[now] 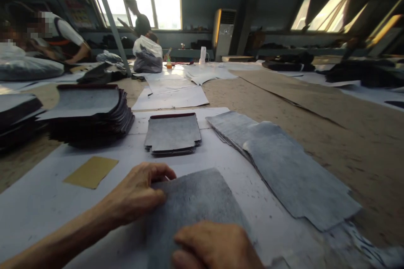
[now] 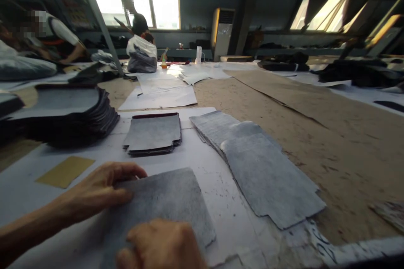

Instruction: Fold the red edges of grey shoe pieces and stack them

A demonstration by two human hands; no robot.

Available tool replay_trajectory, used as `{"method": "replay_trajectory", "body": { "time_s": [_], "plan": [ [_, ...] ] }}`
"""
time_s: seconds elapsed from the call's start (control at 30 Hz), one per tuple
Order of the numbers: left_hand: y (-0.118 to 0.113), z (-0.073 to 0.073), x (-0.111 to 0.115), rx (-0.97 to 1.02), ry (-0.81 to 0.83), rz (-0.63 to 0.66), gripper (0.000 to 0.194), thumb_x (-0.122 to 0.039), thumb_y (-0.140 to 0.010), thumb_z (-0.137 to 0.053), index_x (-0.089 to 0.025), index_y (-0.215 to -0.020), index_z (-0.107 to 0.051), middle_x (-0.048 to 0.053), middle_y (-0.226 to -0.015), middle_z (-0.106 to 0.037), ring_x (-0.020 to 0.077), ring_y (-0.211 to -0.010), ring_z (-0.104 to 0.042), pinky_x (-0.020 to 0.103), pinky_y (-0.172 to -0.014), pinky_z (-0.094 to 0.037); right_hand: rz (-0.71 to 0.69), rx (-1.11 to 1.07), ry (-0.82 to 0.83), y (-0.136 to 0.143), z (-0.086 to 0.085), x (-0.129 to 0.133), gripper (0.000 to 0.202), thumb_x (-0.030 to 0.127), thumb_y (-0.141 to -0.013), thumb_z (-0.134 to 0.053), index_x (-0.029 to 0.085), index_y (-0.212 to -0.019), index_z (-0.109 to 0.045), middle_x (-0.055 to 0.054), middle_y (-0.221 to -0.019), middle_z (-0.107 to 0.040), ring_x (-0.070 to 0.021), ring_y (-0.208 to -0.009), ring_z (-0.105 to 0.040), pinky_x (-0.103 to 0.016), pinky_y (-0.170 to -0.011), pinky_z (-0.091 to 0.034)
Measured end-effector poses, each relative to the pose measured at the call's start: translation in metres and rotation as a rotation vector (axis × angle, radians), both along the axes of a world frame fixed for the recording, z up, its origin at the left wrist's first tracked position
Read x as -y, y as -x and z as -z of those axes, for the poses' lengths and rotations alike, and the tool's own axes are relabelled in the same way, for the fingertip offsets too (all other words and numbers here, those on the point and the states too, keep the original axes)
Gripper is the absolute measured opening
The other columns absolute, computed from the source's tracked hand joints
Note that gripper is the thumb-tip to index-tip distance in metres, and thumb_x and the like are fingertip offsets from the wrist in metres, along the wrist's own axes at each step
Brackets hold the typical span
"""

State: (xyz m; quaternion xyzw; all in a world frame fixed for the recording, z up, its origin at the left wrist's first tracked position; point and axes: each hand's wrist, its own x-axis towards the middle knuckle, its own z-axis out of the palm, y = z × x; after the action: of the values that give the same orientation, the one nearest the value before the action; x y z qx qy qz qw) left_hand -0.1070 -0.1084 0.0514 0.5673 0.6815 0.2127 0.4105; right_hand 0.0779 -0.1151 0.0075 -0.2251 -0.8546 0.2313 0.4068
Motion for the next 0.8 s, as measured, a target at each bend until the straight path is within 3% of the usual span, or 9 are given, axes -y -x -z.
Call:
{"method": "replay_trajectory", "body": {
  "time_s": [0.07, 0.17, 0.3, 0.4, 0.6, 0.8],
  "plan": [
    [0.007, -0.003, -0.003, -0.078, -0.054, 0.112, 0.041, -0.013, -0.057, -0.041, -0.015, -0.091, -0.063, 0.002, -0.081, -0.065, 0.0184, -0.074, -0.059, 0.025, -0.062, -0.043, 0.010, 0.104, 0.045, -0.010, -0.011, -0.026, 0.018, 0.014, -0.083, -0.045, 0.018, -0.087, -0.062, 0.000, -0.074, -0.062, -0.0123, -0.066, -0.058, -0.021, -0.060, -0.046],
    [0.012, -0.004, -0.009, -0.179, -0.112, 0.246, 0.041, -0.009, -0.057, -0.038, -0.017, -0.088, -0.063, 0.000, -0.077, -0.065, 0.0158, -0.071, -0.059, 0.024, -0.063, -0.043, 0.101, 0.334, -0.096, -0.015, -0.022, -0.072, 0.031, 0.007, -0.073, -0.060, 0.016, -0.104, -0.060, -0.004, -0.097, -0.063, -0.0184, -0.092, -0.055, -0.030, -0.081, -0.045],
    [0.010, 0.001, -0.017, -0.301, -0.238, 0.249, 0.041, -0.006, -0.055, -0.042, -0.018, -0.088, -0.064, 0.002, -0.084, -0.062, 0.0190, -0.079, -0.056, 0.031, -0.072, -0.042, -0.003, 0.499, -0.142, -0.008, -0.023, -0.108, 0.035, 0.005, -0.064, -0.071, 0.016, -0.097, -0.064, -0.002, -0.092, -0.064, -0.0192, -0.091, -0.054, -0.030, -0.082, -0.044],
    [0.006, 0.008, -0.020, -0.349, -0.317, 0.263, 0.042, -0.004, -0.057, -0.044, -0.018, -0.091, -0.064, 0.004, -0.088, -0.060, 0.0208, -0.086, -0.053, 0.035, -0.077, -0.041, -0.017, 0.556, -0.145, -0.005, -0.020, -0.113, 0.026, 0.006, -0.066, -0.070, 0.016, -0.090, -0.066, -0.002, -0.082, -0.063, -0.0178, -0.082, -0.055, -0.029, -0.077, -0.045],
    [0.007, 0.026, -0.019, -0.367, -0.602, 0.297, 0.029, -0.010, -0.075, -0.048, -0.022, -0.094, -0.066, 0.004, -0.084, -0.059, 0.0167, -0.080, -0.054, 0.032, -0.072, -0.045, -0.020, 0.556, -0.168, -0.014, -0.019, -0.109, 0.020, 0.010, -0.071, -0.068, 0.019, -0.088, -0.067, -0.001, -0.079, -0.060, -0.0152, -0.077, -0.053, -0.024, -0.069, -0.043],
    [0.009, 0.035, -0.011, -0.370, -0.817, 0.416, 0.035, -0.002, -0.080, -0.040, -0.020, -0.100, -0.063, 0.004, -0.079, -0.054, 0.0136, -0.073, -0.046, 0.026, -0.062, -0.042, -0.102, 0.489, -0.288, -0.023, -0.014, -0.104, 0.024, 0.011, -0.088, -0.043, 0.018, -0.094, -0.065, -0.004, -0.076, -0.057, -0.0152, -0.071, -0.047, -0.026, -0.063, -0.039]
  ]
}}
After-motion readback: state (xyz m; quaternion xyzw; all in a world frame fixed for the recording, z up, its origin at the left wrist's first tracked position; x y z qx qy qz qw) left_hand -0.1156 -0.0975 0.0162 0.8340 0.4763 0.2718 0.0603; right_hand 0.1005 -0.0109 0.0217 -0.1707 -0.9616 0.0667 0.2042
